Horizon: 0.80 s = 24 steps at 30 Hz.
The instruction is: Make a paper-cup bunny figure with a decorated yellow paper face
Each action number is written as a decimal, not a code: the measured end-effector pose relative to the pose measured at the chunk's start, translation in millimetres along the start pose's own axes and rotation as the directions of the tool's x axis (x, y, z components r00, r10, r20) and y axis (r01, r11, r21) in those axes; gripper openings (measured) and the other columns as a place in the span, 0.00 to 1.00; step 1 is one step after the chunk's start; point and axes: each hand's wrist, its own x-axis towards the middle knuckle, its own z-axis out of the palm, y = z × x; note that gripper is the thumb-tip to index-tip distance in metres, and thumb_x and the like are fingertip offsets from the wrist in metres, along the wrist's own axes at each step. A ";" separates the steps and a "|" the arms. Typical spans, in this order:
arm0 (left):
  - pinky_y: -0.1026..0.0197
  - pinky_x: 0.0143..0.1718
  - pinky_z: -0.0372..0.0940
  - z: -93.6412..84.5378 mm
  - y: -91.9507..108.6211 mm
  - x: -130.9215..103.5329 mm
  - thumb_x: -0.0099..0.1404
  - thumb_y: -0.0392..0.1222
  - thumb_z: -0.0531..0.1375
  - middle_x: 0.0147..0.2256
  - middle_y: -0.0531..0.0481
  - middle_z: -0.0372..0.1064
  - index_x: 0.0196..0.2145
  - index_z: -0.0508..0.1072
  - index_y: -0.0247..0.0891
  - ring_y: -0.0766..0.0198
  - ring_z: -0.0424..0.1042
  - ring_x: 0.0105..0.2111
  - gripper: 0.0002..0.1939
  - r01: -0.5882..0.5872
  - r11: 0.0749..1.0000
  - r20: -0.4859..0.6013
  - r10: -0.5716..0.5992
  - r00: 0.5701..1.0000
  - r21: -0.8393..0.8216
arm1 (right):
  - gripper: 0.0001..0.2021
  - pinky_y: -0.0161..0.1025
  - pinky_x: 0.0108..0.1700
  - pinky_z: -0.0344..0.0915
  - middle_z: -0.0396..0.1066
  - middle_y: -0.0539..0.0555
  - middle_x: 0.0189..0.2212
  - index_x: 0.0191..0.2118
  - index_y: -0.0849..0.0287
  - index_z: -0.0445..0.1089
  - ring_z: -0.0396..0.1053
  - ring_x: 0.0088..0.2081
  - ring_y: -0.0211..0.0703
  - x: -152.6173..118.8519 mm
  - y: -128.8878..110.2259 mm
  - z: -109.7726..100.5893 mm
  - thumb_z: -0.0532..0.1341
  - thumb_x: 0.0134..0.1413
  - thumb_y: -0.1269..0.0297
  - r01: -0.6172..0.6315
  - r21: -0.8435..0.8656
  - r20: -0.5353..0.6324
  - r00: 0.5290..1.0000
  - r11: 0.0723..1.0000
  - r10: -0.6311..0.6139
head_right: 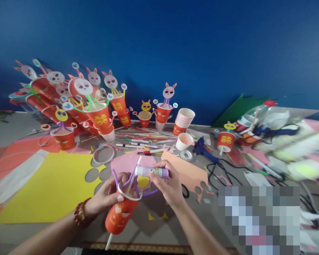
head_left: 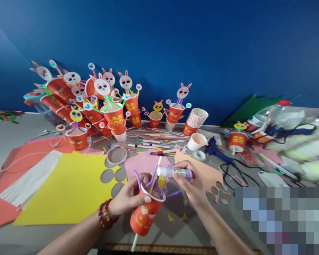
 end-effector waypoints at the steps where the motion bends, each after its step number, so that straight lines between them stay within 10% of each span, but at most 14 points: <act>1: 0.64 0.35 0.58 -0.1 0.3 0.1 0.59 0.48 0.69 0.34 0.53 0.59 0.31 0.58 0.39 0.65 0.61 0.34 0.21 -0.006 1.000 0.001 0.006 1.000 0.010 | 0.11 0.34 0.25 0.60 0.69 0.50 0.27 0.35 0.56 0.71 0.64 0.25 0.39 -0.1 -0.1 0.0 0.67 0.55 0.54 -0.004 0.004 0.002 1.000 1.000 0.004; 24: 0.63 0.35 0.59 5.1 7.7 1.7 0.59 0.52 0.68 0.32 0.51 0.62 0.30 0.61 0.38 0.63 0.64 0.33 0.21 0.036 0.999 -0.010 -0.036 0.999 0.006 | 0.13 0.35 0.28 0.63 0.70 0.52 0.29 0.35 0.56 0.71 0.67 0.29 0.42 1.1 -1.7 0.4 0.66 0.54 0.51 -0.001 -0.025 0.076 0.997 1.000 0.003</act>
